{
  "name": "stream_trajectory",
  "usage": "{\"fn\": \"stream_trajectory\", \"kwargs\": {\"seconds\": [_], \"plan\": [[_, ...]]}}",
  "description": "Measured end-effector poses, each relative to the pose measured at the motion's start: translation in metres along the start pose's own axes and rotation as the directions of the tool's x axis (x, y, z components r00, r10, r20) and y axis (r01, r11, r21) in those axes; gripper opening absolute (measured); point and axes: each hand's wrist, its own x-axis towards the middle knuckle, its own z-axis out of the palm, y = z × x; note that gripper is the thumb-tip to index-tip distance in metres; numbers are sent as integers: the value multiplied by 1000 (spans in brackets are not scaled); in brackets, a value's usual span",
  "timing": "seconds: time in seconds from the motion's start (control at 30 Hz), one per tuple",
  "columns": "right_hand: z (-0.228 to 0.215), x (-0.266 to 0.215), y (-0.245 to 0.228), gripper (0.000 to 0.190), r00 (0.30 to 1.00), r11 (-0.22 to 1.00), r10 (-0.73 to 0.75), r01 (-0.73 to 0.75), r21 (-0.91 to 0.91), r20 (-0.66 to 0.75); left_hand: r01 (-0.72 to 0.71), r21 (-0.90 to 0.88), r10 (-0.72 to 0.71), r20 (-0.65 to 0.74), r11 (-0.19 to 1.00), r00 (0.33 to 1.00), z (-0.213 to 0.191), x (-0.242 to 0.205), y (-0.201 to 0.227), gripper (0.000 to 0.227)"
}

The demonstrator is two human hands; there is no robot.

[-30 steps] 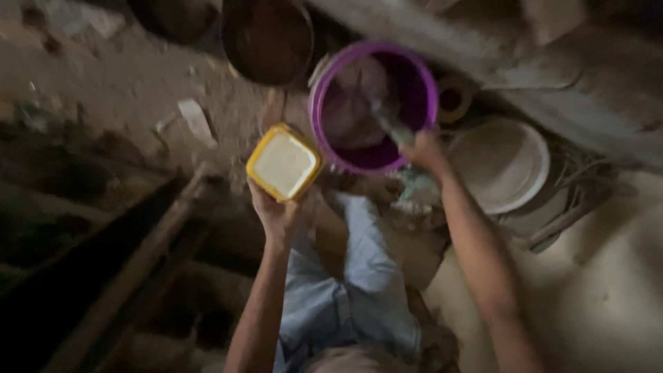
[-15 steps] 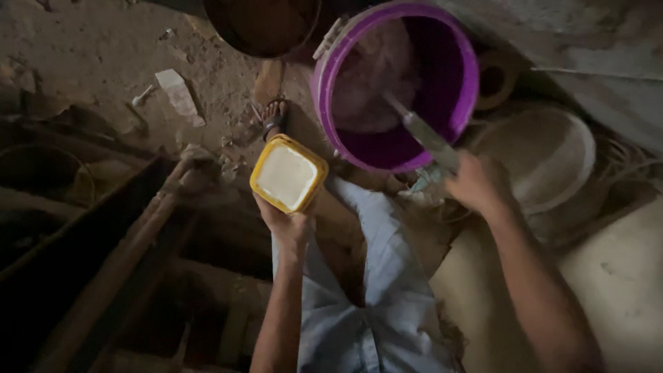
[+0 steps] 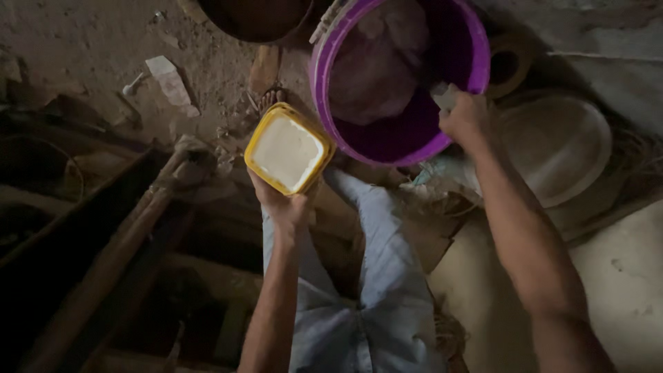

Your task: The person carries a small yellow container filled with white paint, walks to a work area, and uses a paint roller to scoop paint from a purple bucket into the container. The person repeatedly rolls the roller in the bucket and scrapes it against the container rim to transfer paint.

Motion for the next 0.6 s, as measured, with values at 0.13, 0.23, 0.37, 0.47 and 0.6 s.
{"fn": "stream_trajectory", "kwargs": {"seconds": [0.13,0.23,0.37,0.47,0.6], "plan": [[-37,-45,-23,62,998,998,-56,57,34,-33,-60,-5,60,34,998,998,-3,1,-4,97],[-77,-89,-25,54,997,1000,24,-25,16,72,20,22,-21,19,1000,1000,-2,-1,0,98],[-86,-126,-27,49,949,981,194,-184,-60,248,36,-23,-35,35,999,999,-5,1,6,98],[-52,-107,-23,50,979,994,-17,38,-98,203,25,53,-27,37,998,999,-4,0,6,93],[34,-17,-49,39,981,987,-149,141,72,120,71,-140,-64,55,988,996,-5,-2,-1,95]]}}
